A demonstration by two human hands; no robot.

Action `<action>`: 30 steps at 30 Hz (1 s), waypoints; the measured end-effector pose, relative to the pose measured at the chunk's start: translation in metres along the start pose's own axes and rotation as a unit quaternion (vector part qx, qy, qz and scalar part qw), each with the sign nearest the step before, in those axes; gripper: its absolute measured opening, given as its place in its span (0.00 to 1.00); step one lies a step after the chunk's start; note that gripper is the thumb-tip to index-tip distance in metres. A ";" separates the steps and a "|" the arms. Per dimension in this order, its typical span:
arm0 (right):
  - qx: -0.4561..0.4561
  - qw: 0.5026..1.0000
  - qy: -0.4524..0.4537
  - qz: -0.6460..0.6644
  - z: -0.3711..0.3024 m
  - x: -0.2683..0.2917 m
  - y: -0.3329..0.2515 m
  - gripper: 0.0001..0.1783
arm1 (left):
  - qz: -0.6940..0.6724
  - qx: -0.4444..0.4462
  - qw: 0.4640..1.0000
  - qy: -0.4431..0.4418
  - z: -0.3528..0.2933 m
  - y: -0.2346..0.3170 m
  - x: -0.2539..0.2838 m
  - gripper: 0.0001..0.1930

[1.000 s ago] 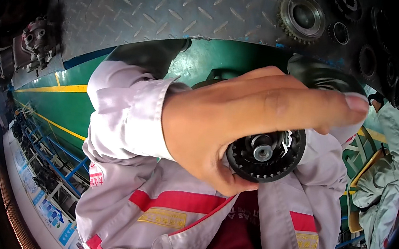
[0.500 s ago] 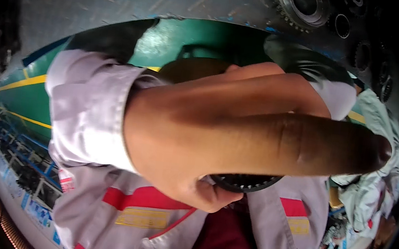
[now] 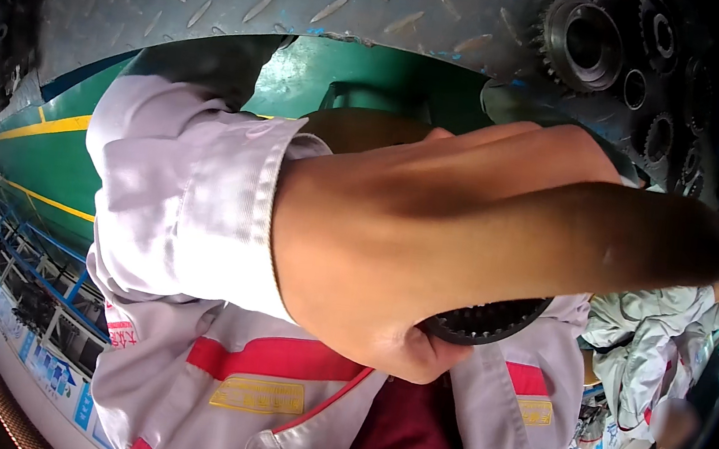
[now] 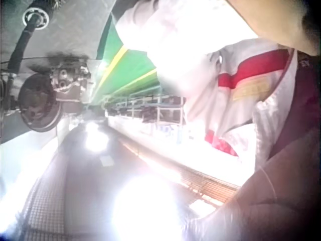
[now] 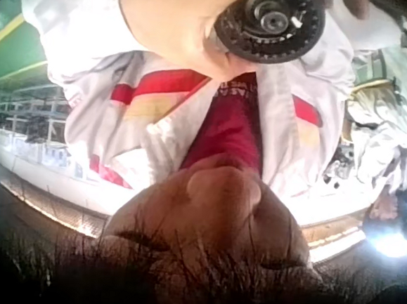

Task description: The person assembles mechanical components by sliding various gear wheels and rings onto a long splined shaft, handling each part individually and checking their fit on the shaft.

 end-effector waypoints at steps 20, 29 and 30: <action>0.019 0.996 0.080 0.019 -0.010 0.006 0.007 0.22 | 0.009 0.020 1.000 -0.005 0.003 0.002 -0.006 0.45; 0.022 0.995 0.095 0.013 -0.012 0.011 0.006 0.21 | 0.153 -0.035 0.987 -0.013 -0.001 0.005 -0.010 0.43; 0.023 0.995 0.096 0.013 -0.012 0.012 0.005 0.21 | 0.184 -0.053 0.981 -0.009 -0.002 0.005 -0.011 0.42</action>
Point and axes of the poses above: each hand's wrist, its own z-axis towards the middle knuckle, its own x-axis out of the back of the hand, y = z × x, the point moved 1 cm from there along z, towards the middle knuckle, and after that the axes turned 5 degrees about z, right-handed, at the moved point
